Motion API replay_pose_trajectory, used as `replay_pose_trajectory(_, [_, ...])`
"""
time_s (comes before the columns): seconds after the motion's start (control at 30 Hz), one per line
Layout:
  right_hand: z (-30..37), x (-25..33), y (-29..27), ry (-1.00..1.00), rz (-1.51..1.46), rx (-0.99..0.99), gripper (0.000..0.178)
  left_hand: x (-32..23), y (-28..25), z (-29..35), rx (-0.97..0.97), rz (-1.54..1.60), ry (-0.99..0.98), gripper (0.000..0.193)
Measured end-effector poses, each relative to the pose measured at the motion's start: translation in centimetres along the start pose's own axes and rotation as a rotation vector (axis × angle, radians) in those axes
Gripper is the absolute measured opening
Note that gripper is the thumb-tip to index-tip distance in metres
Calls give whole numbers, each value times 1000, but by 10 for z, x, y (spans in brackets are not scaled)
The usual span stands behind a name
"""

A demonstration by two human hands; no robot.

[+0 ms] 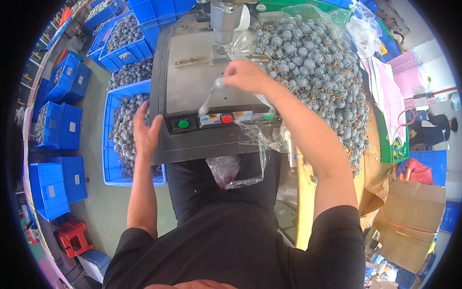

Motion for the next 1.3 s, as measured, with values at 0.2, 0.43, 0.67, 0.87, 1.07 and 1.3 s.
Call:
replay_pose_trajectory(0.2, [28,-9,-58,153,479,-208,22,-5,52,44,42,-132,48,81])
replay_pose_trajectory(0.43, [16,87,-39,70,-179,182,13,-7,49,43,66,-110,-6,83])
replay_pose_trajectory(0.67, [-9,95,-38,-287,103,-292,17,-8,49,44,52,-117,-6,82])
replay_pose_trajectory(0.87, [-24,-4,-25,-74,129,-481,21,-10,49,43,65,-98,-19,82])
replay_pose_trajectory(1.07, [-43,-24,-24,31,115,-457,23,-12,50,41,67,-100,-25,82])
replay_pose_trajectory(1.3, [-43,-15,-18,-45,130,-521,24,-11,50,42,74,-105,-53,83])
Point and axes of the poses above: each hand's wrist, its own z-axis away from the middle knuckle, its own y-axis out of the palm, x = y × z, the point moved 5 cm from there along -z, towards the middle knuckle, and after that the axes turned 2 degrees about -z, right-handed, at the moved point
